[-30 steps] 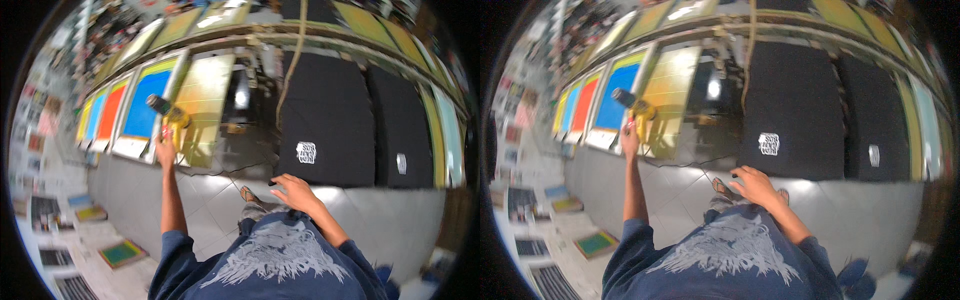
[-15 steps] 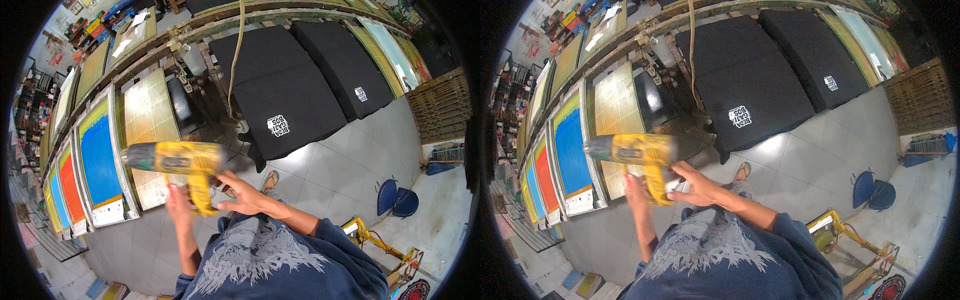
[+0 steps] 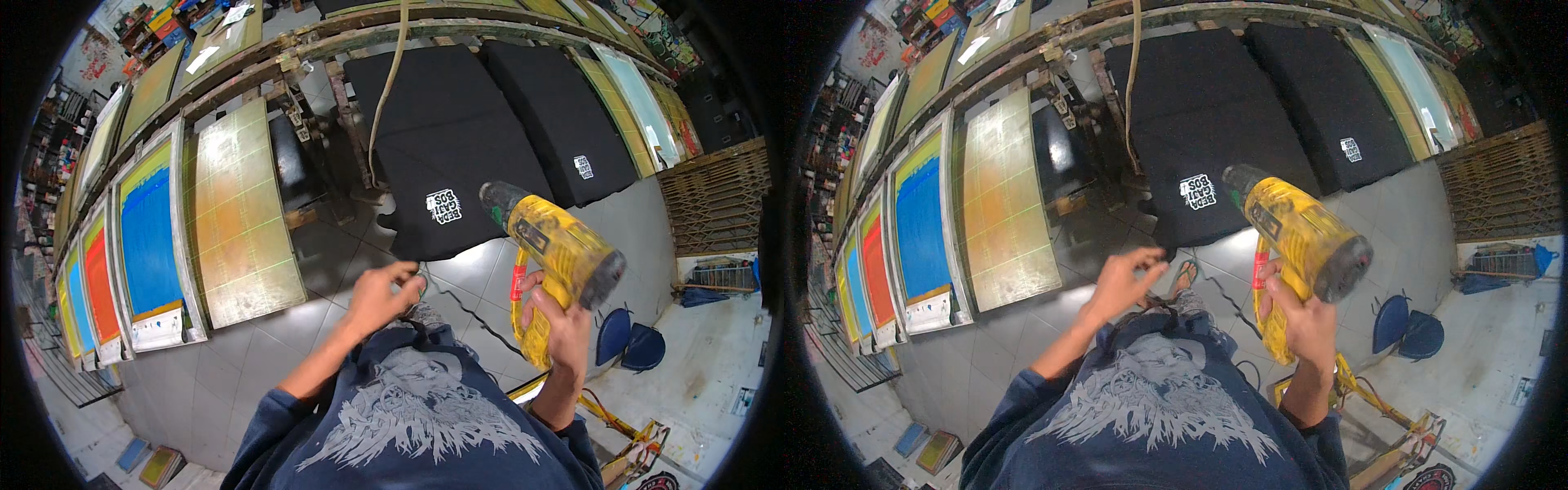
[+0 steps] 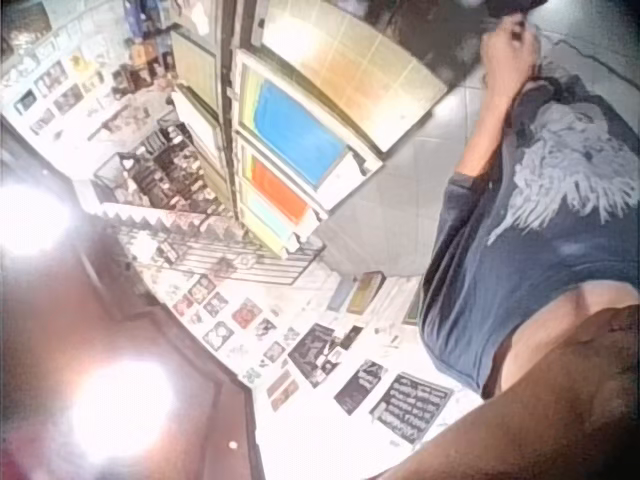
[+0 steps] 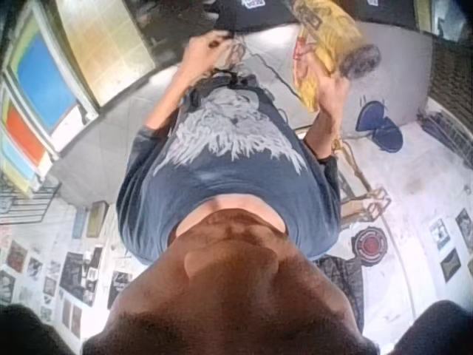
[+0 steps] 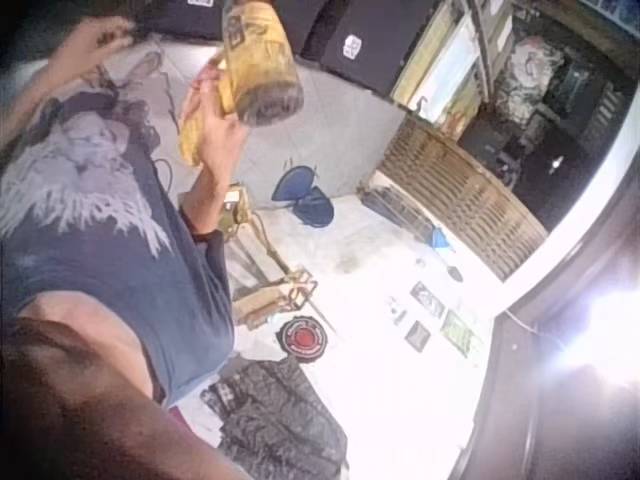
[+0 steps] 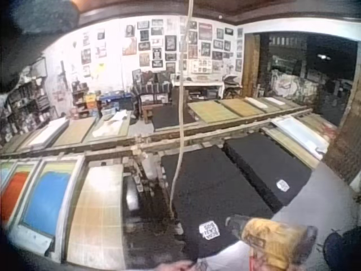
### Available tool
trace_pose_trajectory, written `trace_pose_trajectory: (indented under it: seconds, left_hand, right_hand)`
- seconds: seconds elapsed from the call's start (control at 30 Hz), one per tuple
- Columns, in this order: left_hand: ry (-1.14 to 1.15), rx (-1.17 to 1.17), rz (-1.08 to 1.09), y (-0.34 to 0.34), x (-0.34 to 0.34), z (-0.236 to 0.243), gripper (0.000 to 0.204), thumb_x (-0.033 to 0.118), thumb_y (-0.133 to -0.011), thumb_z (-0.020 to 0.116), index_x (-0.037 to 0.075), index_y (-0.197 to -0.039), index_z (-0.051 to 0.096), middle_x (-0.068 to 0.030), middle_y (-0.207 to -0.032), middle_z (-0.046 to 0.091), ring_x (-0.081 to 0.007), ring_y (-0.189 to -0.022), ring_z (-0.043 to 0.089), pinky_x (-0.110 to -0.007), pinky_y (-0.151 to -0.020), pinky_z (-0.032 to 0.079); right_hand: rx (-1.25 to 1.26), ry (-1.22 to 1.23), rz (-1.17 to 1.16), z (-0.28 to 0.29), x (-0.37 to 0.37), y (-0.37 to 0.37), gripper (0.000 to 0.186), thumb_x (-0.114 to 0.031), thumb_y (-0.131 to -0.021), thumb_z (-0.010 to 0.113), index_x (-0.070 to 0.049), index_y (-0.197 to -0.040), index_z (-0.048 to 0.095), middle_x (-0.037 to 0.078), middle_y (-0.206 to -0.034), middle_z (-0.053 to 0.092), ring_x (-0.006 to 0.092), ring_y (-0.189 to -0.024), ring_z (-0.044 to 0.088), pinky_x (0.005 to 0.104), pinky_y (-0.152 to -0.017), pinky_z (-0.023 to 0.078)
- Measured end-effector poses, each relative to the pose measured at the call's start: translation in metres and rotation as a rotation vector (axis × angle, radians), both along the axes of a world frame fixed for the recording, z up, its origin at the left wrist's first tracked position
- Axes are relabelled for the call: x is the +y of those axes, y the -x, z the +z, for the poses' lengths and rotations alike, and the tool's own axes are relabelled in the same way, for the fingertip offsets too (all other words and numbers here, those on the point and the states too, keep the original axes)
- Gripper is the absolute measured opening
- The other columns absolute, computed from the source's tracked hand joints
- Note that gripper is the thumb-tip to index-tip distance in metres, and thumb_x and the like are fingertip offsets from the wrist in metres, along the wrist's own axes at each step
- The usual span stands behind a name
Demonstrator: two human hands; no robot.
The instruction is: The person uses a squeegee to spread white ink across a screen printing frame. They then use a yellow heat gun to dry a white logo on a black t-shirt laid out on a table. The person repeats the ink spreading and heat drying process on a second t-shirt. Finally, they move a metal bowl of tools and handle a screen printing frame.
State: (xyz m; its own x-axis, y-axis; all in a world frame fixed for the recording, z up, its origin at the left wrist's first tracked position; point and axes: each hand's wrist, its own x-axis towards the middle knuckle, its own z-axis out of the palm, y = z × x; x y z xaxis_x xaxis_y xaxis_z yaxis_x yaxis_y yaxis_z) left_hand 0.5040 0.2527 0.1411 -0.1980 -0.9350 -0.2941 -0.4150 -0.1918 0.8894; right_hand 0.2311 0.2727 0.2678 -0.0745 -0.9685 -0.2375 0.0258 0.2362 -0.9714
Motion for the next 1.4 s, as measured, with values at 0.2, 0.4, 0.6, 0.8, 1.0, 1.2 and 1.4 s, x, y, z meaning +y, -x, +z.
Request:
trace_pose_trajectory:
  seconds: [0.2,0.4,0.6,0.8,1.0,1.2,1.4]
  left_hand:
    - [0.546,-0.222,0.300,0.008,-0.056,-0.061,0.027,0.017,-0.100,0.066,0.002,-0.121,0.071,-0.0158,-0.120,0.071,-0.0331,-0.115,0.065,-0.042,-0.099,0.051]
    - [0.600,-0.238,0.383,0.036,-0.090,-0.111,0.037,0.016,-0.102,0.062,0.002,-0.136,0.063,-0.0188,-0.152,0.051,-0.0408,-0.140,0.046,-0.049,-0.116,0.038]
    - [0.640,-0.225,0.401,0.043,-0.115,-0.133,0.041,0.020,-0.105,0.056,0.004,-0.143,0.059,-0.0187,-0.165,0.035,-0.0427,-0.153,0.028,-0.054,-0.123,0.026]
    - [0.602,-0.200,0.264,0.042,-0.131,-0.140,0.044,0.022,-0.105,0.054,0.004,-0.146,0.056,-0.0187,-0.168,0.030,-0.0424,-0.157,0.018,-0.064,-0.124,0.014]
    - [0.610,-0.149,0.209,0.045,-0.127,-0.149,0.052,0.024,-0.105,0.051,0.001,-0.152,0.046,-0.0246,-0.169,0.023,-0.0462,-0.158,0.013,-0.071,-0.121,0.000]
    - [0.601,-0.087,0.221,0.042,-0.125,-0.152,0.051,0.024,-0.106,0.050,0.002,-0.151,0.047,-0.0232,-0.169,0.023,-0.0447,-0.158,0.013,-0.071,-0.121,0.000]
    - [0.608,-0.108,0.204,0.036,-0.130,-0.149,0.047,0.024,-0.105,0.051,0.003,-0.147,0.051,-0.0222,-0.169,0.024,-0.0430,-0.159,0.013,-0.070,-0.121,-0.002]
  right_hand:
    - [0.064,-0.156,0.283,-0.035,-0.034,0.012,0.021,-0.008,-0.100,0.064,0.000,-0.118,0.060,0.005,-0.085,0.063,0.0127,-0.063,0.059,0.0305,-0.056,0.048]
    - [0.135,-0.248,0.199,-0.059,-0.055,-0.005,0.030,-0.004,-0.097,0.062,0.002,-0.126,0.057,0.006,-0.088,0.063,0.0132,-0.061,0.058,0.0310,-0.056,0.048]
    - [0.129,-0.386,0.234,-0.046,-0.074,-0.024,0.033,-0.007,-0.096,0.064,0.003,-0.127,0.057,0.008,-0.089,0.063,0.0140,-0.061,0.058,0.0314,-0.056,0.048]
    - [0.207,-0.331,0.142,-0.044,-0.080,-0.046,0.026,-0.005,-0.098,0.063,0.003,-0.122,0.060,0.005,-0.082,0.062,0.0124,-0.061,0.058,0.0299,-0.056,0.047]
    - [0.237,-0.355,0.105,-0.034,-0.087,-0.059,0.026,-0.005,-0.098,0.064,0.003,-0.122,0.060,0.006,-0.089,0.063,0.0120,-0.063,0.056,0.0297,-0.056,0.046]
    - [0.231,-0.418,0.071,-0.030,-0.088,-0.066,0.027,-0.005,-0.098,0.064,0.003,-0.123,0.061,0.006,-0.088,0.063,0.0115,-0.063,0.055,0.0296,-0.056,0.046]
    - [0.266,-0.370,0.021,-0.036,-0.091,-0.064,0.028,-0.006,-0.098,0.065,0.003,-0.124,0.060,0.005,-0.085,0.062,0.0114,-0.063,0.056,0.0293,-0.055,0.045]
